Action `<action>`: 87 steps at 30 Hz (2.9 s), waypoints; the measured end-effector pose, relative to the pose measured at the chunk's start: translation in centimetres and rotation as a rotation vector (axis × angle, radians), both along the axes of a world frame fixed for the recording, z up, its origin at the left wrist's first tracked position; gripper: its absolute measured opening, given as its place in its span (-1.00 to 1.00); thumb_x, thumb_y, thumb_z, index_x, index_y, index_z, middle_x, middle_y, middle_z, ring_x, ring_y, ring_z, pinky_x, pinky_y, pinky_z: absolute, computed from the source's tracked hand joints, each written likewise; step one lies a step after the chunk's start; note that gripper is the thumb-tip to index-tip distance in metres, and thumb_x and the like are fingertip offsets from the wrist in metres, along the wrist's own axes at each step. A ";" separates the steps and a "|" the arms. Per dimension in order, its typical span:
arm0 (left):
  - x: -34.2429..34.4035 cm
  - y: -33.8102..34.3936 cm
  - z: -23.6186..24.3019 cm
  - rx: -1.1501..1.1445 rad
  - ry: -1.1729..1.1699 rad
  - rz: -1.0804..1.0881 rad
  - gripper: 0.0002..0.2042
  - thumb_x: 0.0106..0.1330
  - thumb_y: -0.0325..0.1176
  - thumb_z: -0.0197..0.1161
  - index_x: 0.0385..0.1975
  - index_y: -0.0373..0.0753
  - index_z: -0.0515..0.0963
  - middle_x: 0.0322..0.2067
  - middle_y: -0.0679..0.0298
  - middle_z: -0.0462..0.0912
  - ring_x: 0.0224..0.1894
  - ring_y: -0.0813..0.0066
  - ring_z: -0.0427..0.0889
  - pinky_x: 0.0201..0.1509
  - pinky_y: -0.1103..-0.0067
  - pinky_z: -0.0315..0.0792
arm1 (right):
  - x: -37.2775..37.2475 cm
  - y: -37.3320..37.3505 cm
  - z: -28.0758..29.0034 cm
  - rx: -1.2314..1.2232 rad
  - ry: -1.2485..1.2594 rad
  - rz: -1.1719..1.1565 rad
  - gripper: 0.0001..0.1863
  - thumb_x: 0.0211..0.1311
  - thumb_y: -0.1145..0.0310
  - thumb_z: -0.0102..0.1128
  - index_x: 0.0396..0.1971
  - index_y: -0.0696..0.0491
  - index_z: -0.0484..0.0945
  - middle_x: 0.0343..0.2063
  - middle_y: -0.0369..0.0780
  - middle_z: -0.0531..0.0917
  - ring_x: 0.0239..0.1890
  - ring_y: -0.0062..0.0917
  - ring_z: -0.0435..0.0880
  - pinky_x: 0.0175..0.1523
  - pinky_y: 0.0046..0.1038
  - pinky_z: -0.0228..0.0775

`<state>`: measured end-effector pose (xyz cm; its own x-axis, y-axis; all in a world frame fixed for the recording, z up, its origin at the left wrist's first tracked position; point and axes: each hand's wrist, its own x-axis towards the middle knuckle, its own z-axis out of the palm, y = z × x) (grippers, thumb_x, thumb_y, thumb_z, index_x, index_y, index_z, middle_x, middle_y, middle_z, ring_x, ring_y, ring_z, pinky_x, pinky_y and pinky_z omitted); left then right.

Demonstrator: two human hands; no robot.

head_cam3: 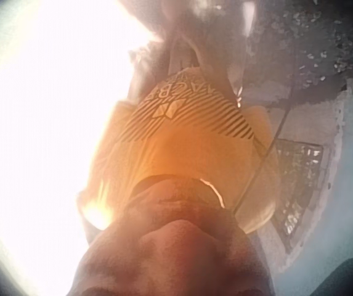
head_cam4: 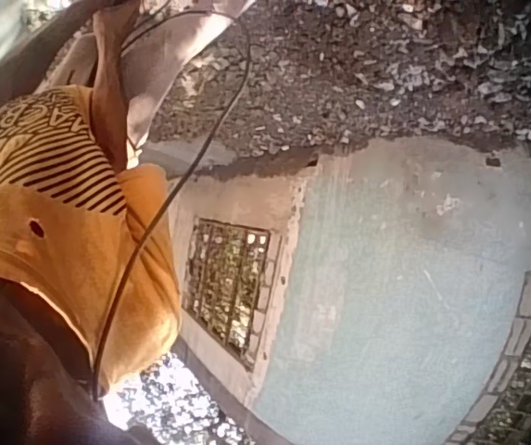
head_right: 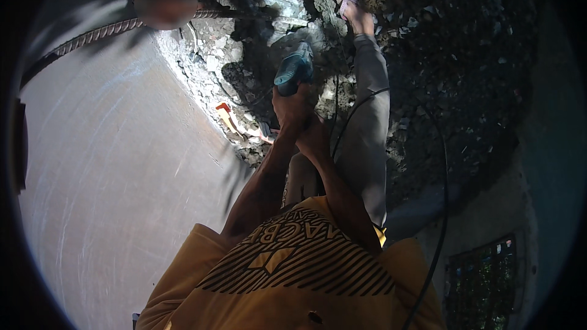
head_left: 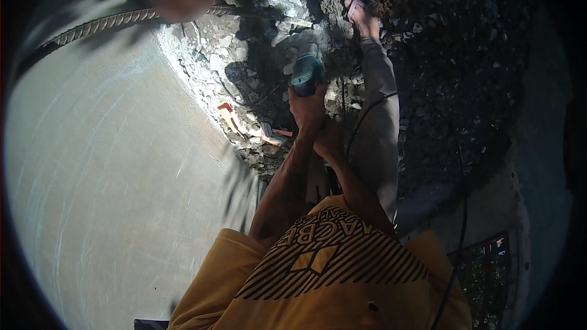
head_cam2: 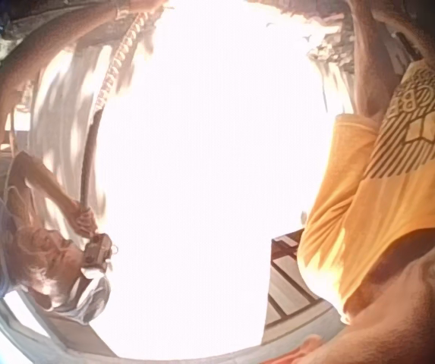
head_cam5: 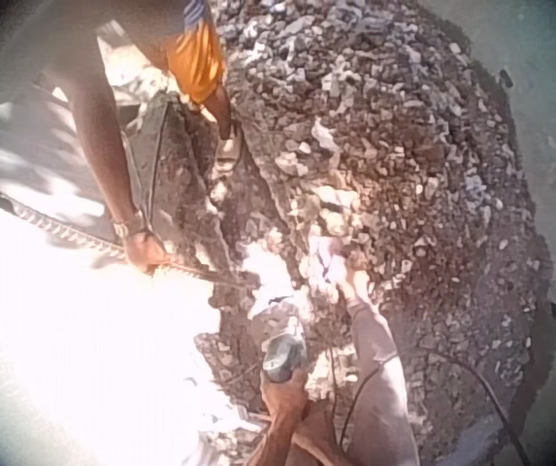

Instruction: Drilling into a concrete floor using a rotary hammer drill.

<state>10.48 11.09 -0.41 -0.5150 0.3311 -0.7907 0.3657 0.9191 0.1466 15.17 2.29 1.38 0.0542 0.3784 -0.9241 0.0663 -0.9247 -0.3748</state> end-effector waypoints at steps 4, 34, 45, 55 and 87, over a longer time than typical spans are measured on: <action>0.8 1.3 0.3 0.011 -0.017 -0.047 -0.19 -0.08 -0.04 0.42 0.17 -0.39 0.36 0.02 -0.18 0.58 0.11 -0.10 0.57 0.17 0.22 0.42 | 0.5 0.8 -0.2 0.072 0.020 -0.053 -0.40 -0.01 0.18 0.47 0.03 0.16 0.53 -0.14 -0.03 0.70 0.01 -0.22 0.68 0.04 -0.30 0.49; 1.2 2.4 0.6 0.017 -0.034 -0.090 -0.22 -0.06 -0.10 0.47 0.13 -0.44 0.35 -0.04 -0.19 0.60 0.07 -0.12 0.59 0.13 0.23 0.44 | -0.4 0.6 -0.9 0.093 -0.033 -0.098 -0.51 0.08 0.11 0.41 -0.17 0.21 0.57 -0.27 0.01 0.72 -0.09 -0.17 0.72 -0.13 -0.25 0.51; 1.7 1.8 0.0 0.010 -0.033 -0.163 -0.19 -0.03 -0.03 0.47 0.17 -0.40 0.32 -0.04 -0.17 0.61 0.05 -0.13 0.60 0.13 0.19 0.43 | -0.4 -0.1 -1.3 0.164 -0.045 -0.110 -0.57 0.04 0.26 0.45 -0.17 0.23 0.57 -0.28 -0.05 0.72 -0.13 -0.34 0.73 -0.08 -0.33 0.50; 1.8 0.9 -0.5 0.036 -0.010 -0.188 -0.26 0.00 -0.08 0.44 0.13 -0.39 0.34 -0.06 -0.16 0.62 0.04 -0.14 0.61 0.14 0.19 0.43 | -0.4 -0.8 -1.5 0.150 -0.046 -0.143 -0.62 0.09 0.26 0.39 -0.20 0.23 0.59 -0.32 -0.03 0.72 -0.14 -0.28 0.73 -0.13 -0.30 0.49; 3.6 -0.4 -2.5 0.036 -0.073 -0.239 -0.24 -0.05 -0.15 0.39 0.20 -0.31 0.32 -0.10 -0.11 0.64 0.00 -0.11 0.63 0.11 0.21 0.44 | 0.0 -3.3 -4.4 0.028 -0.054 -0.043 -0.53 0.12 0.15 0.38 -0.09 0.18 0.57 -0.23 -0.03 0.71 -0.08 -0.24 0.71 -0.08 -0.29 0.50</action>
<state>14.04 10.69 -2.89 -0.3607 0.4648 -0.8086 0.5593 0.8016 0.2113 15.19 -0.99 -3.03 0.1207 0.3999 -0.9086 0.0476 -0.9166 -0.3971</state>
